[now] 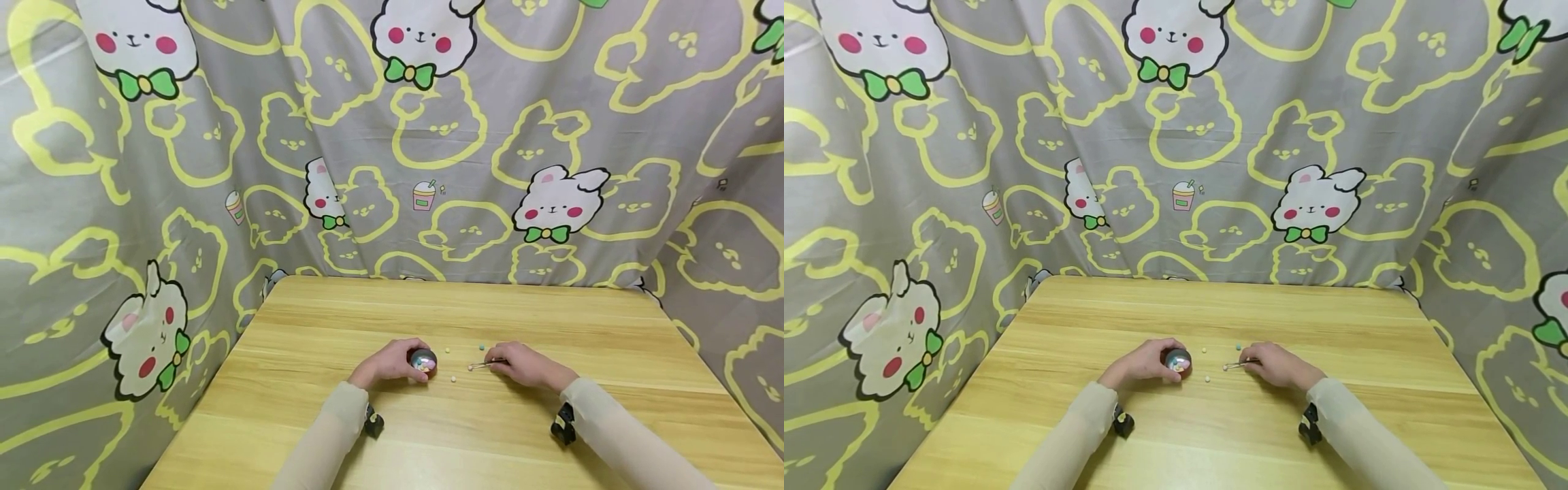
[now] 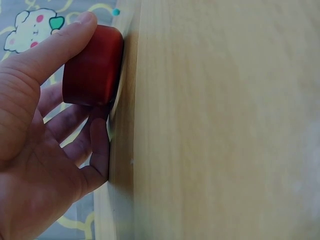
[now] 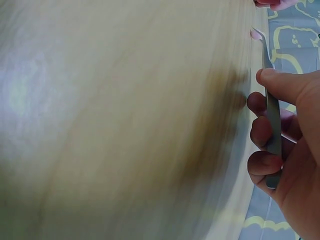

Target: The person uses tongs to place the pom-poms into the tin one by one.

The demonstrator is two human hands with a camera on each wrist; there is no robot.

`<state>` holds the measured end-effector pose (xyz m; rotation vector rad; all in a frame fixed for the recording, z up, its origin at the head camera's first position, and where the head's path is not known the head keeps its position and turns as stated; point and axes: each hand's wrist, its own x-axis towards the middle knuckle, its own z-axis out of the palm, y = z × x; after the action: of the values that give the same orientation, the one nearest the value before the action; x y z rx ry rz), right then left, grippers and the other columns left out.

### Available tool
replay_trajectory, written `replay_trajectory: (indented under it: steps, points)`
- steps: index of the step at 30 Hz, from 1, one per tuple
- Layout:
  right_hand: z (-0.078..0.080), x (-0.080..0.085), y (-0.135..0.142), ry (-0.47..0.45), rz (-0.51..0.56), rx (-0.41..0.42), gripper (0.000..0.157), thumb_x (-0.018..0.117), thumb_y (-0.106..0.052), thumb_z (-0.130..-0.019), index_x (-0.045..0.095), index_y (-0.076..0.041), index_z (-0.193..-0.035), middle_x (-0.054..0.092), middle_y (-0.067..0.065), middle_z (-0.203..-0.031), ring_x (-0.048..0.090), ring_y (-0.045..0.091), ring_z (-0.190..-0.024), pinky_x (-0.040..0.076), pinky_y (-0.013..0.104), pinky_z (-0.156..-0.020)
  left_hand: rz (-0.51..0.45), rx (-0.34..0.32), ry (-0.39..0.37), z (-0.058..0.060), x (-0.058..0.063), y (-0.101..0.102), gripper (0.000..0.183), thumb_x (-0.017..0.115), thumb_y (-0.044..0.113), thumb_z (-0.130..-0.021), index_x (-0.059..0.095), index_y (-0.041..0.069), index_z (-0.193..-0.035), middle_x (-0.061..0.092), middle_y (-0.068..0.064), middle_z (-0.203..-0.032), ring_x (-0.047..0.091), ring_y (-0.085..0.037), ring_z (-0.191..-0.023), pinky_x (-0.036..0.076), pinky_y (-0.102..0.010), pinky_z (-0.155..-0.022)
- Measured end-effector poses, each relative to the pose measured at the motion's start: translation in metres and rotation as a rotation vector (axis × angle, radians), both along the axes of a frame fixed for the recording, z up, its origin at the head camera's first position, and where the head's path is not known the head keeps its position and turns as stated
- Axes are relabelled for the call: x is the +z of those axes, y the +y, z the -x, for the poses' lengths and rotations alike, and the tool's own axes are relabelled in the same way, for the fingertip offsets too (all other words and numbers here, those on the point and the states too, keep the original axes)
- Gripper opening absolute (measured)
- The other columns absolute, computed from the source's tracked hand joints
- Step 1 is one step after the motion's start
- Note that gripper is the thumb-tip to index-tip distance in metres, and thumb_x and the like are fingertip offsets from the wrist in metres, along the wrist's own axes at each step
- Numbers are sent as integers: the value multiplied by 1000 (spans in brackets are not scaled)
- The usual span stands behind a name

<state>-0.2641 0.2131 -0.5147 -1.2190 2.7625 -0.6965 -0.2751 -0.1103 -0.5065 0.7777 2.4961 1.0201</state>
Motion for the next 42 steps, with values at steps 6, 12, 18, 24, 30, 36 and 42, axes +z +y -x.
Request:
replay_trajectory:
  steps: [6,12,18,24,30,36,42]
  points:
    - [3,-3,4,15,19,-2,12,58,-14,-94,67,-16,-101,59,-10,-93,55,5,-82,46,31,-68,-2,1,-6,0,0,0,50,82,28,-74,58,20,-117,59,6,-108,55,-12,-97,43,-28,-86]
    - [2,4,6,-10,7,-36,14,58,-14,-94,67,-16,-105,60,-8,-96,57,9,-86,48,33,-72,1,-4,-8,-1,0,0,50,82,27,-75,59,19,-118,60,5,-109,55,-12,-98,43,-28,-86]
    - [1,11,4,19,22,-32,14,58,-11,-94,67,-13,-104,61,-6,-96,58,10,-86,48,34,-72,1,-6,-3,0,0,-1,49,82,27,-75,59,19,-117,59,5,-109,54,-12,-97,43,-28,-86]
    - [1,13,3,61,32,-22,13,59,-10,-93,68,-13,-102,62,-5,-96,58,9,-85,48,33,-73,-8,-6,-6,-1,0,-1,48,82,26,-75,59,19,-117,60,5,-108,55,-12,-97,43,-27,-85]
    - [0,16,1,92,49,-17,13,60,-9,-92,68,-13,-102,63,-3,-97,59,11,-87,49,34,-74,-6,0,-6,-2,-1,0,49,82,25,-75,59,18,-117,60,4,-109,54,-12,-97,43,-28,-86]
    - [2,18,0,123,65,1,13,59,-8,-93,68,-11,-102,63,-2,-97,59,13,-86,48,35,-72,-5,-3,-4,-2,1,0,49,82,25,-75,59,19,-117,60,5,-108,55,-12,-97,43,-27,-86]
    - [2,21,-2,130,73,11,13,59,-9,-93,68,-11,-102,62,-4,-94,55,6,-80,46,31,-68,-3,-5,-4,-1,2,1,49,82,26,-75,59,19,-117,59,6,-108,55,-12,-97,43,-27,-85]
